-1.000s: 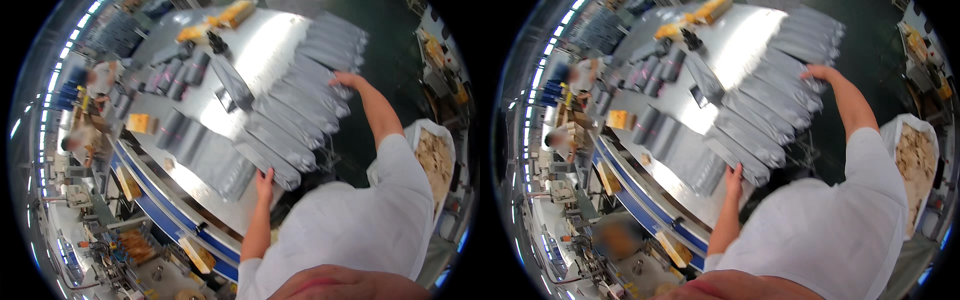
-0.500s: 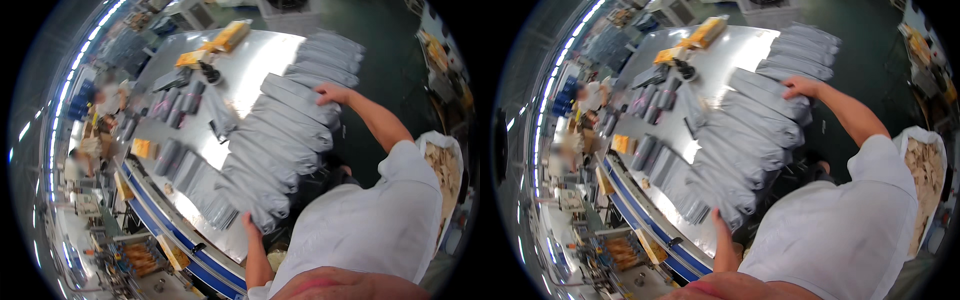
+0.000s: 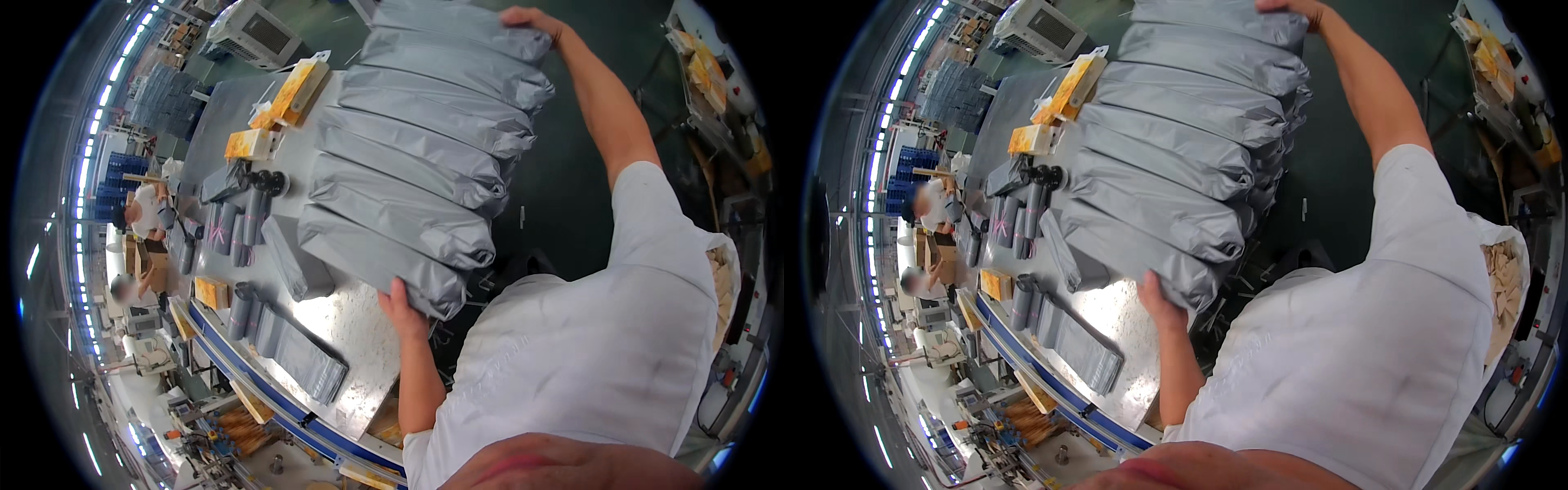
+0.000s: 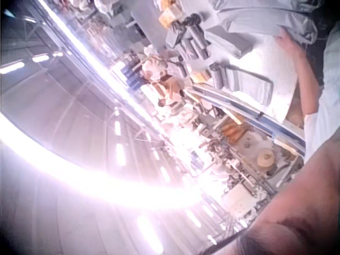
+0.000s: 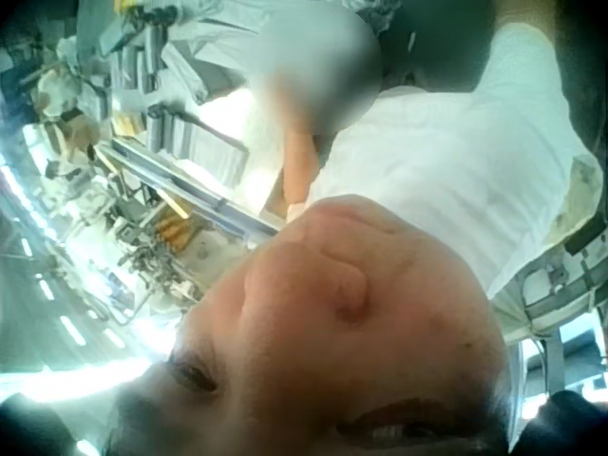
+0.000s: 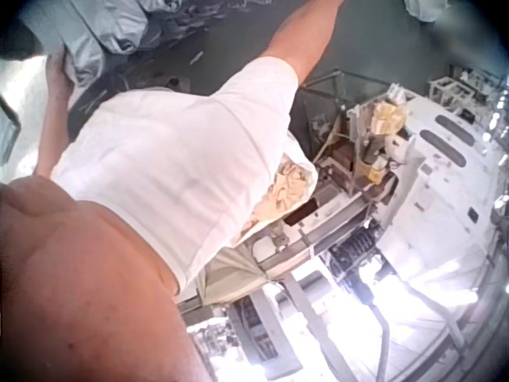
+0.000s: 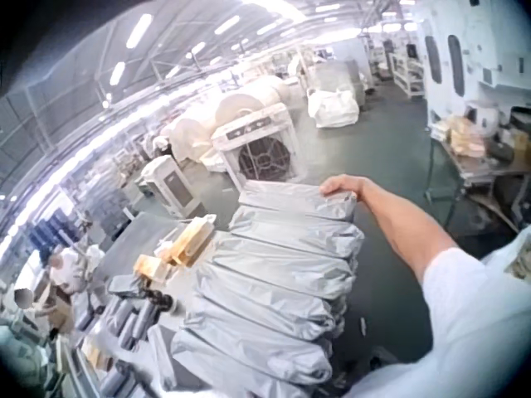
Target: The person picks up yellow boxes from a conveyor belt and places them into grey poly mailers on a metal table. They fold the top of the mailers closed and stack the finished packages. The person also moves a stack of completed packages to the side.
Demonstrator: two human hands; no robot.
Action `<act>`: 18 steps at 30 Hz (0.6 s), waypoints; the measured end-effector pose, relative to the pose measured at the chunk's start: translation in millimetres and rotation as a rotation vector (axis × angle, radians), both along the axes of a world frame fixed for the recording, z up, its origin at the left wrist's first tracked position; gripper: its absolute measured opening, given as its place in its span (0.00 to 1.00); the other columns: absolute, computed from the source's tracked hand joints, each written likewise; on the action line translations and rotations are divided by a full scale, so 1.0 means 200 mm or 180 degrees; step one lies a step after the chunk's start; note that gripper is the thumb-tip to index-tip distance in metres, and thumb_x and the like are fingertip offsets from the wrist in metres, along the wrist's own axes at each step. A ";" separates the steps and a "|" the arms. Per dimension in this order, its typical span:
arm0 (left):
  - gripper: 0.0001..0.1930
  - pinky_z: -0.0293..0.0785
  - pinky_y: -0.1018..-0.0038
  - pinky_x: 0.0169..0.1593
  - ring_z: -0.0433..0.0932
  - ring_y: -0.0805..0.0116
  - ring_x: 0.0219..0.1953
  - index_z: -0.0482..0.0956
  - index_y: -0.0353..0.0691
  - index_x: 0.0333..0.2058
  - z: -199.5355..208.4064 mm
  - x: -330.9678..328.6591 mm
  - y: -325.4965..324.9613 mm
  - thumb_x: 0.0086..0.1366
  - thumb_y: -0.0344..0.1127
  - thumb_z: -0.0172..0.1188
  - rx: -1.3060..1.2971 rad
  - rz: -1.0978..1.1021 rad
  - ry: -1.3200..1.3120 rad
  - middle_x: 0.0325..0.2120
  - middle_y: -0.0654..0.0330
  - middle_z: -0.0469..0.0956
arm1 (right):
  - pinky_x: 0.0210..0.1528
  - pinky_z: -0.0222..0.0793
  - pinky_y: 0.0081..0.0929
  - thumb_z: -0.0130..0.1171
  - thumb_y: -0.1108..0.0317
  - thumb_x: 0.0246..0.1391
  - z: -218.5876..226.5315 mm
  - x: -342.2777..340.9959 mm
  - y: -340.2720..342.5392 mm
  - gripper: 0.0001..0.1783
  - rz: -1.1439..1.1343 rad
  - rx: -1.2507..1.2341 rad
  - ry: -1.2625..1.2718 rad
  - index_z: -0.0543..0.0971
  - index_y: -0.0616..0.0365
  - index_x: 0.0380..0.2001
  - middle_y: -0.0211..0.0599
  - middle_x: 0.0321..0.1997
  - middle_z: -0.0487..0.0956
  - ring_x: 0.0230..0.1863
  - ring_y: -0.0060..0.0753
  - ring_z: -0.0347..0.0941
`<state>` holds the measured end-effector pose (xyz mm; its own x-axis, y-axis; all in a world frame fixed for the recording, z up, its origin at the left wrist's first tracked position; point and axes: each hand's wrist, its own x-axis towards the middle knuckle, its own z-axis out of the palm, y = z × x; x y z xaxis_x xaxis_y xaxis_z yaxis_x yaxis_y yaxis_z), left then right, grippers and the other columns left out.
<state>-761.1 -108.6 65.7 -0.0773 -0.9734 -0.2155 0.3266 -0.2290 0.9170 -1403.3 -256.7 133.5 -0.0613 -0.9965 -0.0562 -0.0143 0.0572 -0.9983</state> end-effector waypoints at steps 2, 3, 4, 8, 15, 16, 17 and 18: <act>0.38 0.66 0.58 0.69 0.70 0.55 0.66 0.57 0.33 0.73 -0.09 -0.22 -0.05 0.70 0.39 0.63 0.0089 -0.0061 0.0066 0.67 0.49 0.67 | 0.53 0.75 0.27 0.68 0.51 0.55 -0.24 -0.15 -0.06 0.27 -0.0381 0.0345 0.0440 0.85 0.60 0.51 0.33 0.47 0.86 0.44 0.27 0.80; 0.38 0.65 0.58 0.70 0.70 0.54 0.66 0.56 0.34 0.73 -0.14 -0.28 -0.08 0.70 0.37 0.63 0.0146 -0.0030 0.0066 0.68 0.49 0.66 | 0.51 0.76 0.28 0.69 0.52 0.55 -0.36 -0.11 -0.09 0.25 -0.0363 0.0821 0.0530 0.85 0.58 0.50 0.33 0.46 0.86 0.43 0.28 0.81; 0.37 0.68 0.58 0.69 0.72 0.54 0.65 0.59 0.34 0.72 -0.20 -0.32 -0.09 0.70 0.40 0.64 0.0317 0.0057 0.0080 0.66 0.50 0.69 | 0.50 0.77 0.30 0.70 0.53 0.56 -0.44 -0.04 -0.10 0.23 -0.0318 0.1308 0.0625 0.86 0.57 0.49 0.33 0.46 0.86 0.41 0.30 0.81; 0.34 0.74 0.55 0.66 0.77 0.52 0.61 0.66 0.32 0.67 -0.44 -0.18 -0.05 0.69 0.43 0.63 0.0866 0.0191 0.0303 0.61 0.49 0.76 | 0.46 0.79 0.31 0.71 0.52 0.57 -0.46 0.00 -0.06 0.22 -0.0238 0.1728 -0.0827 0.86 0.54 0.49 0.31 0.46 0.86 0.40 0.28 0.82; 0.42 0.73 0.53 0.65 0.75 0.48 0.62 0.55 0.40 0.74 -0.24 -0.13 -0.13 0.65 0.31 0.65 0.0594 0.0385 -0.0579 0.63 0.47 0.72 | 0.47 0.80 0.31 0.73 0.50 0.54 -0.62 -0.20 -0.09 0.23 0.0113 0.1408 -0.0768 0.86 0.53 0.47 0.32 0.42 0.87 0.38 0.27 0.83; 0.42 0.73 0.53 0.65 0.76 0.49 0.61 0.55 0.42 0.75 -0.29 -0.15 -0.15 0.66 0.33 0.67 0.0682 0.0226 -0.0841 0.62 0.48 0.73 | 0.47 0.79 0.31 0.73 0.51 0.54 -0.63 -0.21 -0.10 0.22 0.0249 0.1268 -0.0821 0.86 0.53 0.47 0.32 0.42 0.87 0.39 0.26 0.82; 0.40 0.75 0.55 0.63 0.77 0.52 0.59 0.57 0.41 0.73 -0.34 -0.20 -0.18 0.67 0.33 0.67 0.1035 0.0139 -0.1233 0.60 0.50 0.76 | 0.46 0.79 0.30 0.73 0.53 0.54 -0.63 -0.19 -0.11 0.22 0.0210 0.1363 -0.0840 0.86 0.54 0.46 0.31 0.41 0.86 0.38 0.26 0.82; 0.38 0.75 0.57 0.61 0.78 0.54 0.58 0.60 0.39 0.72 -0.39 -0.25 -0.15 0.67 0.34 0.67 0.1286 0.0213 -0.0735 0.59 0.52 0.77 | 0.45 0.79 0.30 0.74 0.53 0.54 -0.60 -0.14 -0.12 0.21 0.0149 0.1510 -0.0876 0.85 0.54 0.45 0.32 0.40 0.86 0.37 0.26 0.82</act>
<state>-811.9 -139.1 -12.9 0.0774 -0.8092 -0.5824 0.1507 -0.5680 0.8091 -1430.9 -281.4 12.8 0.0629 -0.8593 -0.5075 0.2304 0.5073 -0.8304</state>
